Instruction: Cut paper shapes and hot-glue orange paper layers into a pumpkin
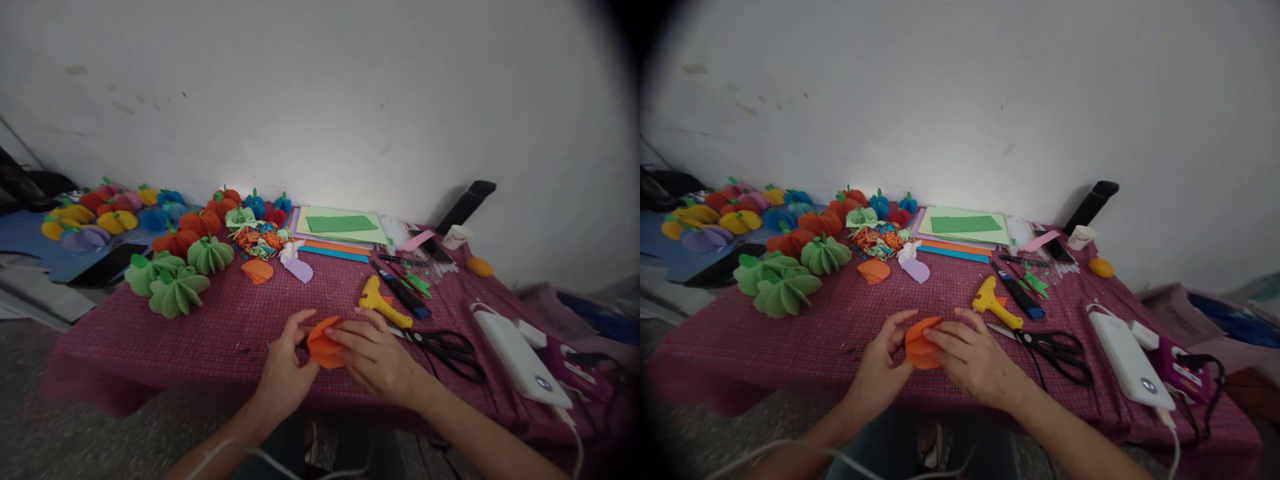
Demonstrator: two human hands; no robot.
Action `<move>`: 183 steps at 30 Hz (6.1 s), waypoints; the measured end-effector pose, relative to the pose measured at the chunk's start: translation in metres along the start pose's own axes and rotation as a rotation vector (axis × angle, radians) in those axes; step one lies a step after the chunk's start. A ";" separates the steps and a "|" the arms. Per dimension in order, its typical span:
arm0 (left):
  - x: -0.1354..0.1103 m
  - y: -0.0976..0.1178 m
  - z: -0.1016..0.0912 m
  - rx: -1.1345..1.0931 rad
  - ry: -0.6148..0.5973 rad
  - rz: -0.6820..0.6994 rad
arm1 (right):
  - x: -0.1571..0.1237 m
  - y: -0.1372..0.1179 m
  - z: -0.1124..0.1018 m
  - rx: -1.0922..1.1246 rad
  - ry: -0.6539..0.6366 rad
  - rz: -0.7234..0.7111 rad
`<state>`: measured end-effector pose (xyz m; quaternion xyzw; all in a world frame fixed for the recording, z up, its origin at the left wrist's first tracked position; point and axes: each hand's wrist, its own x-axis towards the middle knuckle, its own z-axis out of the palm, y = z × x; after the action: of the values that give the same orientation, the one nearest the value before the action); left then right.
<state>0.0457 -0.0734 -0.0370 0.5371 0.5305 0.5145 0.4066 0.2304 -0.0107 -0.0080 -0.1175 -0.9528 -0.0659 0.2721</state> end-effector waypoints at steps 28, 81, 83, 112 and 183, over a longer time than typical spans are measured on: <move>0.012 -0.002 -0.003 -0.403 0.121 -0.195 | -0.010 0.001 0.009 0.018 -0.001 -0.026; 0.012 0.002 -0.006 -0.428 0.148 -0.266 | -0.009 0.011 0.015 0.198 0.108 0.189; 0.012 0.001 -0.006 -0.405 0.151 -0.248 | -0.009 0.011 0.015 0.204 0.102 0.193; 0.012 0.006 -0.005 -0.277 0.123 -0.255 | -0.006 0.014 0.012 0.380 0.092 0.270; -0.005 -0.012 -0.003 1.173 -0.423 0.452 | -0.030 -0.021 0.016 0.177 -0.419 0.452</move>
<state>0.0417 -0.0778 -0.0494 0.8569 0.5057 0.0966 0.0242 0.2416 -0.0331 -0.0383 -0.3132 -0.9398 0.1051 0.0871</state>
